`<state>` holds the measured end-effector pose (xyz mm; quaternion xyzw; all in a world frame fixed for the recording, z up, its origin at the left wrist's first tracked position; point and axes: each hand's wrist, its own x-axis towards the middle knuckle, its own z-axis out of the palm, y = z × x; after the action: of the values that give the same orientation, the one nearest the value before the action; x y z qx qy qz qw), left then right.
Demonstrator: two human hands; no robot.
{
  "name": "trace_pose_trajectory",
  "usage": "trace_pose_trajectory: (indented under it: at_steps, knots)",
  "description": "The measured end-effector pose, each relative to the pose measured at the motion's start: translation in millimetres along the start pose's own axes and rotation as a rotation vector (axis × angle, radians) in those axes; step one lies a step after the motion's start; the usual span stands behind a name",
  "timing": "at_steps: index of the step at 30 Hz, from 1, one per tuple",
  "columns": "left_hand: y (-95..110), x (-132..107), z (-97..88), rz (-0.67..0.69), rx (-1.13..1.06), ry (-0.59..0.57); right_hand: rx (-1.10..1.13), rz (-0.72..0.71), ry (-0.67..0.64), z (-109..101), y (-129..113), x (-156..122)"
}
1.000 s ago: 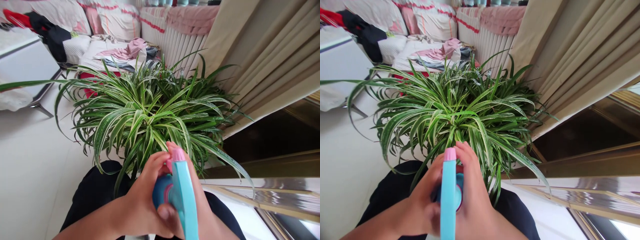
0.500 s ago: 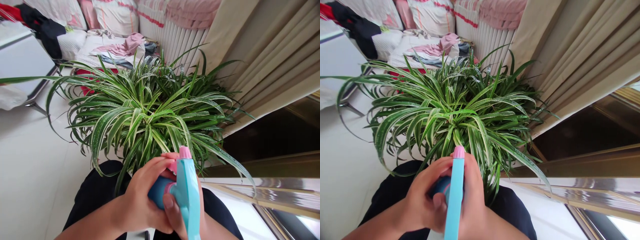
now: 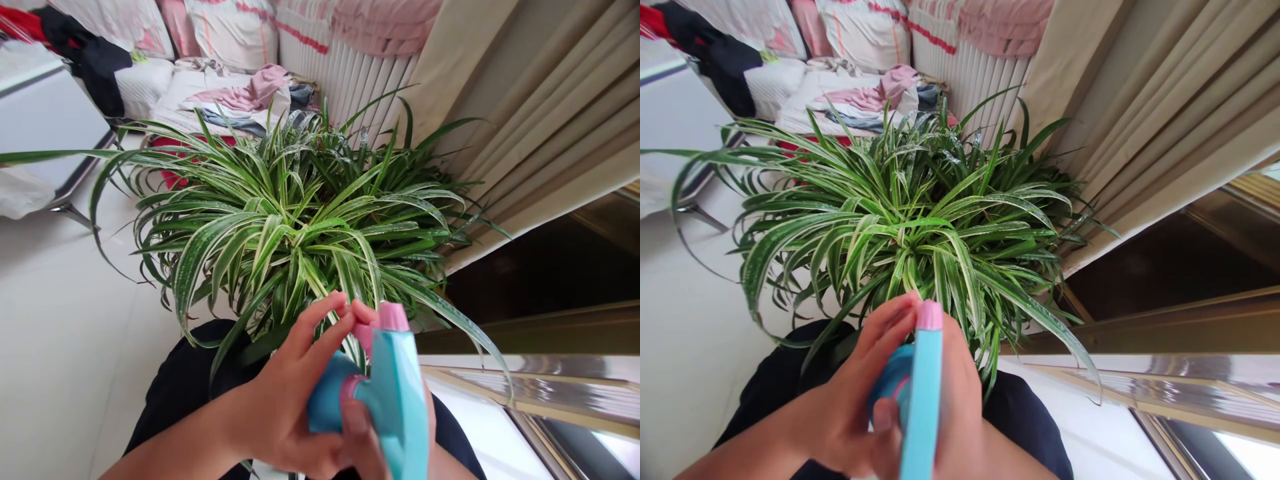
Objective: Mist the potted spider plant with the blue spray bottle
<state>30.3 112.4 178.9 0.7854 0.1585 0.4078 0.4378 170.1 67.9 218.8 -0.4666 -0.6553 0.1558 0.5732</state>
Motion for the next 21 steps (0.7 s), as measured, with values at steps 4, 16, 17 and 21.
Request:
trace_pose_trajectory:
  at_steps: [4,16,17,21]
  knots:
    - [1.8,-0.7,3.7,-0.188,-0.242,0.129,-0.089,0.193,0.048,-18.2,0.9,-1.5]
    - [3.3,5.1,7.1,-0.539,-0.367,0.155,-0.127,0.216,0.124,-30.6,-6.7,6.5]
    - [3.1,5.3,6.9,-0.547,-0.367,0.157,-0.105,0.213,0.135,-29.9,-7.2,6.3]
    - [3.5,5.6,6.8,-0.558,-0.356,0.144,-0.079,0.188,0.077,-26.6,-7.5,4.6]
